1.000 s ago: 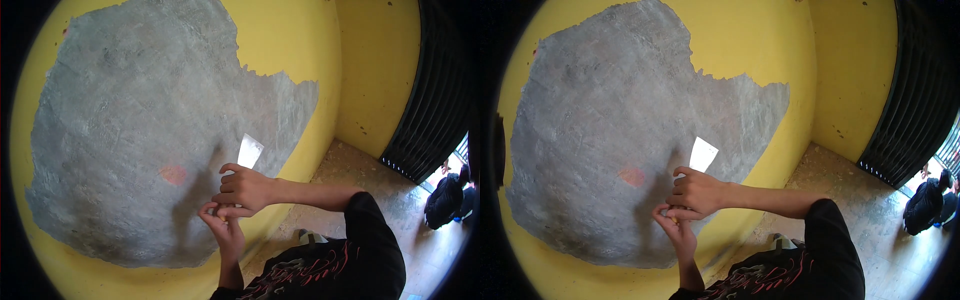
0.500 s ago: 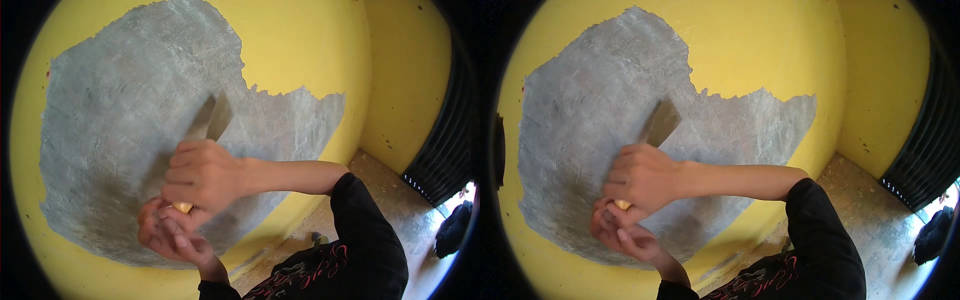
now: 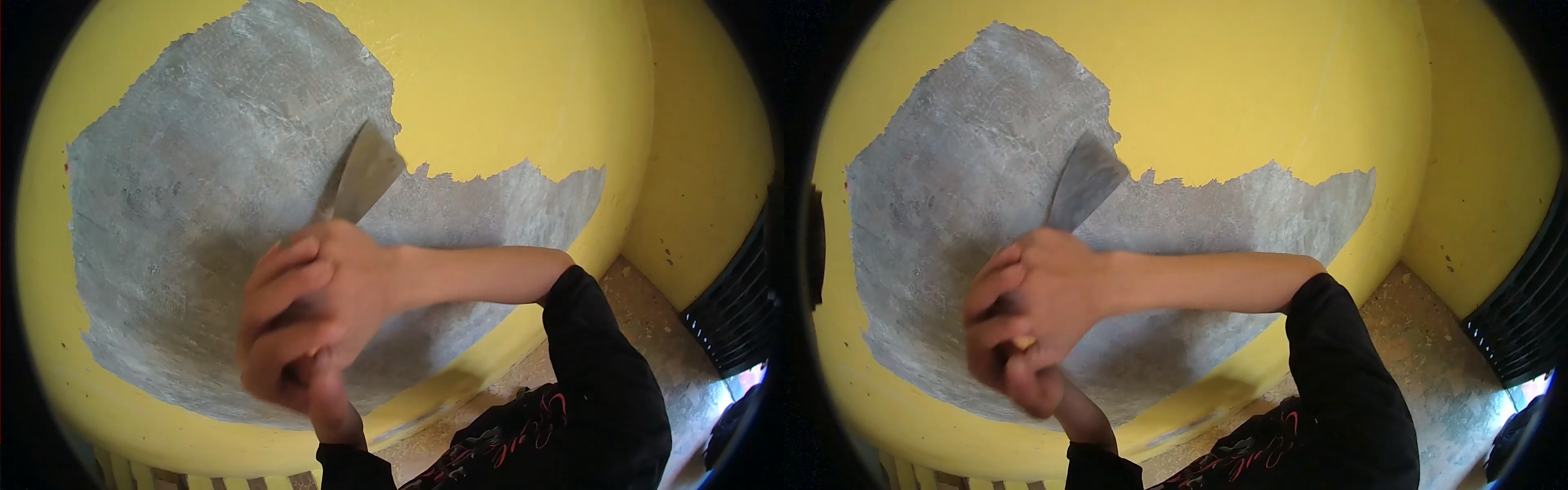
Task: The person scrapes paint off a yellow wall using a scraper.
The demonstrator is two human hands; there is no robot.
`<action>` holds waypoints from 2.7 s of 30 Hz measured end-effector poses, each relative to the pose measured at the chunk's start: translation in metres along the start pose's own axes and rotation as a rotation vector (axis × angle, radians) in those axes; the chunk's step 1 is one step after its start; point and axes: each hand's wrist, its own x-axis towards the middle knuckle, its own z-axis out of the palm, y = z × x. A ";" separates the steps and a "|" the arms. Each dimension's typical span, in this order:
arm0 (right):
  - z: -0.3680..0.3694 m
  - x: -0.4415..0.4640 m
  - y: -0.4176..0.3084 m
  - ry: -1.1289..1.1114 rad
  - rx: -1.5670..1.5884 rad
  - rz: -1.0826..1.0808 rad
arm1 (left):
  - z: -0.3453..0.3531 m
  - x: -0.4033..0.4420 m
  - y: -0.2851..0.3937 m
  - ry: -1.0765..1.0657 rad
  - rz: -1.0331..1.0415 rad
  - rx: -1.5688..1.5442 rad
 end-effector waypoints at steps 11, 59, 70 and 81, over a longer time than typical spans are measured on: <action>-0.015 -0.004 -0.032 0.389 0.038 -0.100 | 0.030 0.031 -0.047 0.252 0.610 -0.316; -0.023 0.021 -0.032 0.511 -0.043 -0.095 | -0.066 0.093 -0.063 -0.232 0.252 0.961; -0.028 0.020 -0.021 0.433 -0.109 -0.016 | -0.053 0.138 -0.079 -0.317 0.341 0.969; -0.014 0.018 -0.034 0.411 -0.114 -0.013 | -0.056 0.139 -0.083 -0.326 0.350 0.987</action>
